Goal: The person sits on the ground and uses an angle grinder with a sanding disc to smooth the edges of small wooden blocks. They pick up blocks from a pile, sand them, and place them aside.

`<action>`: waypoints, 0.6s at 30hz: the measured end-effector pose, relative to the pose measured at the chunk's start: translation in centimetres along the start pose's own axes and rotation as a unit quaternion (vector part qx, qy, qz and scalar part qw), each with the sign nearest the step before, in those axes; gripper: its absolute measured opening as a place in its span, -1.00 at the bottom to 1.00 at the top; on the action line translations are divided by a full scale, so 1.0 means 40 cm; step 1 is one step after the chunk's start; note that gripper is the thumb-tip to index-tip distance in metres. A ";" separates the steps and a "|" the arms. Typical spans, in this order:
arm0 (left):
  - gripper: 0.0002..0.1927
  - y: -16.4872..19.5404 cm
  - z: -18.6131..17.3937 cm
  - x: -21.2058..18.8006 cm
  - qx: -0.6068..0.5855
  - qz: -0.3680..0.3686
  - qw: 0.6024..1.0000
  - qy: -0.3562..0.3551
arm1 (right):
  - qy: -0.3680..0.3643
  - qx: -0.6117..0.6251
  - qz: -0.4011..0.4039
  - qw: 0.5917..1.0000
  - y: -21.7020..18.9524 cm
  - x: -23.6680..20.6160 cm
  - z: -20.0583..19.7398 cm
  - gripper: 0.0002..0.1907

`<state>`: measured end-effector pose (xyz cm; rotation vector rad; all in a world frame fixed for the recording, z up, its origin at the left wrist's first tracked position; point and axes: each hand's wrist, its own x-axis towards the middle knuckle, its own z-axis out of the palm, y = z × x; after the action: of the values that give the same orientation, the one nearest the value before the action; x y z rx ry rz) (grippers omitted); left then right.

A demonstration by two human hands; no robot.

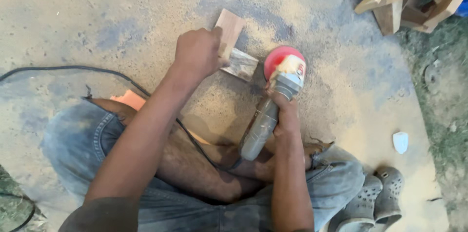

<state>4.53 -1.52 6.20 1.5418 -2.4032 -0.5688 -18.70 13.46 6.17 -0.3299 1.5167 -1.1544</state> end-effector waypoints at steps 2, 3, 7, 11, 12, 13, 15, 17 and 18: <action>-0.68 0.016 0.006 -0.026 0.027 0.030 0.999 -0.011 | -0.016 -0.021 -0.023 0.999 0.007 -0.002 0.015 -0.65; -0.78 0.022 0.011 -0.034 0.041 0.048 0.998 -0.016 | -0.008 -0.026 -0.008 1.000 0.010 -0.001 0.025 -0.64; -0.87 0.045 0.036 -0.040 0.045 0.035 0.998 0.008 | 0.001 -0.050 0.020 0.999 0.012 0.031 0.065 -0.64; -0.81 0.052 0.036 -0.043 0.031 0.040 0.999 -0.001 | -0.011 -0.072 0.024 0.997 0.009 0.066 0.092 -0.65; -0.77 0.055 0.036 -0.044 0.025 0.045 0.999 -0.007 | -0.018 -0.070 0.025 0.997 0.010 0.072 0.096 -0.65; -0.79 0.059 0.035 -0.044 0.032 0.042 0.999 0.000 | -0.026 -0.068 0.026 0.997 0.012 0.076 0.099 -0.66; -0.82 0.066 0.038 -0.047 0.043 0.029 0.999 0.009 | -0.030 -0.074 0.032 0.996 0.018 0.084 0.104 -0.66; -0.82 0.069 0.043 -0.048 0.050 0.033 0.998 0.010 | -0.028 -0.087 0.039 0.995 0.022 0.091 0.108 -0.67; -0.83 0.069 0.047 -0.047 0.055 0.036 0.998 0.012 | -0.032 -0.087 0.045 0.995 0.023 0.094 0.110 -0.68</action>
<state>2.33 1.56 5.74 1.4878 -2.4985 -0.4095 -15.71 9.04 3.76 -0.4090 1.5638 -0.9351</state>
